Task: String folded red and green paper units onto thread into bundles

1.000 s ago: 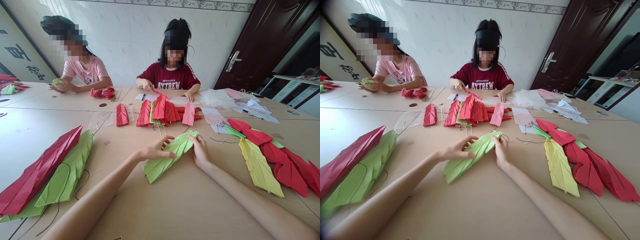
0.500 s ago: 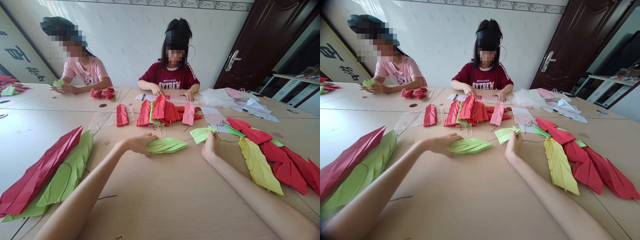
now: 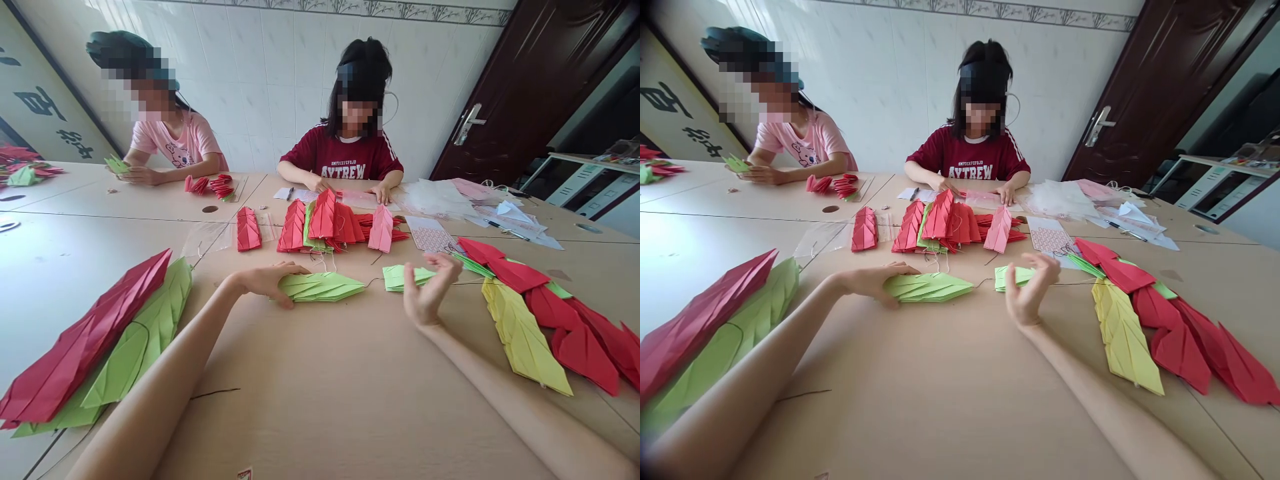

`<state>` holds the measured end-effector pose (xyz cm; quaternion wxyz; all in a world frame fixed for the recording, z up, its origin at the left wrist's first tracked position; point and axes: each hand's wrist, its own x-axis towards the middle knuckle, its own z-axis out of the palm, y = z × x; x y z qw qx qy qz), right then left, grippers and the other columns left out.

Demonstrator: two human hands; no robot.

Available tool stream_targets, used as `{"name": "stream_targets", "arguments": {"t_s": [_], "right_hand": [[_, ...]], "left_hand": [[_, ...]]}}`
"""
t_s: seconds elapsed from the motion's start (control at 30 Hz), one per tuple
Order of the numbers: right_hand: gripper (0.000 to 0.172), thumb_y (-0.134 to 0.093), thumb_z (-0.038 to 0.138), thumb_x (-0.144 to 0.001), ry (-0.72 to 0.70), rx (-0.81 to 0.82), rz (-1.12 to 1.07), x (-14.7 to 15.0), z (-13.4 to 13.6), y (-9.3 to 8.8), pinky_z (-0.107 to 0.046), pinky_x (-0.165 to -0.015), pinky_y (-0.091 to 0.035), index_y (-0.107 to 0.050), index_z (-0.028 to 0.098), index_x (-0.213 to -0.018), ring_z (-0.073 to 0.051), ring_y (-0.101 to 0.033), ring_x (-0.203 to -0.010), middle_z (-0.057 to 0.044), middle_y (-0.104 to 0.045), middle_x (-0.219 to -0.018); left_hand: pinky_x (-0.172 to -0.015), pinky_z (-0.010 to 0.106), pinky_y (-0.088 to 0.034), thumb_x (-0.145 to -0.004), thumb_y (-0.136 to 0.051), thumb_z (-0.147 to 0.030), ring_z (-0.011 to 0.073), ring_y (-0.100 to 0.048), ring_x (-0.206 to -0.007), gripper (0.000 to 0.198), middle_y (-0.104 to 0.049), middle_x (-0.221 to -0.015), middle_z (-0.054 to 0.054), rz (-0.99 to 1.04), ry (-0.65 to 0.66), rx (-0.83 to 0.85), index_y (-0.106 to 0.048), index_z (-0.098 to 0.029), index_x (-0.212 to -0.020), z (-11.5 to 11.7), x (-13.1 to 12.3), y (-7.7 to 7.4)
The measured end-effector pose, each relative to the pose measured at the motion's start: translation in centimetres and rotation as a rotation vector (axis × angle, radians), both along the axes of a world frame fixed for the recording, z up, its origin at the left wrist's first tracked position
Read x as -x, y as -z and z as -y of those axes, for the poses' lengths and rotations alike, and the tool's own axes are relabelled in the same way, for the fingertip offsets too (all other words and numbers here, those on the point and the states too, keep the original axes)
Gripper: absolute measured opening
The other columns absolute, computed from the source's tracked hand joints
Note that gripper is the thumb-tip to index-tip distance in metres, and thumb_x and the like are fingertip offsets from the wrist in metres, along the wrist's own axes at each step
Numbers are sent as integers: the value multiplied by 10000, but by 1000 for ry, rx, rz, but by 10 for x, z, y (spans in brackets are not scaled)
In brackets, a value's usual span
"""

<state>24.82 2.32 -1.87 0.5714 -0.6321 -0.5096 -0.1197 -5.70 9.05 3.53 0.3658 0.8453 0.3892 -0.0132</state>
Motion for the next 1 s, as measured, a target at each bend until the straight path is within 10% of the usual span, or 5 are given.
{"name": "stream_targets", "arguments": {"t_s": [0.17,0.33,0.6,0.8,1.0], "right_hand": [[472,-544,353,-805,-526,124,573,40,22,-1,-484,-932,-310,-374,267,-1237,-308,-446,-1119,-111,-497,-1179],[648,-542,384,-823,-816,418,595,48,17,-7,-451,-931,-346,-213,271,-1369,-279,-453,-1153,-99,-483,-1298],[485,-557,225,-723,-649,374,440,41,16,-7,-424,-899,-349,-447,206,-1195,-278,-511,-1031,-100,-574,-1110],[467,-516,152,-618,-251,361,405,33,8,2,-474,-856,-355,-536,172,-1084,-317,-484,-1005,-121,-519,-1047],[596,-483,118,-625,-507,191,515,37,20,-5,-448,-982,-289,-429,177,-1215,-286,-401,-1159,-115,-444,-1227]], "left_hand": [[-977,349,-276,-573,-723,-437,295,-401,-1147,775,-497,-1232,26,61,36,-44,-446,-309,-1286,3,-10,6],[-1005,397,-228,-585,-727,-406,304,-404,-1129,734,-521,-1193,10,84,51,-50,-469,-330,-1267,8,-19,7],[-938,322,-346,-635,-704,-347,281,-437,-1158,691,-497,-1286,7,255,24,120,-460,-289,-1279,6,-12,8],[-916,321,-385,-639,-714,-290,253,-492,-1119,684,-535,-1254,22,389,-6,220,-459,-246,-1272,1,-6,15],[-959,333,-354,-629,-726,-262,251,-468,-1151,680,-523,-1265,14,364,27,156,-473,-259,-1259,2,-11,15]]}}
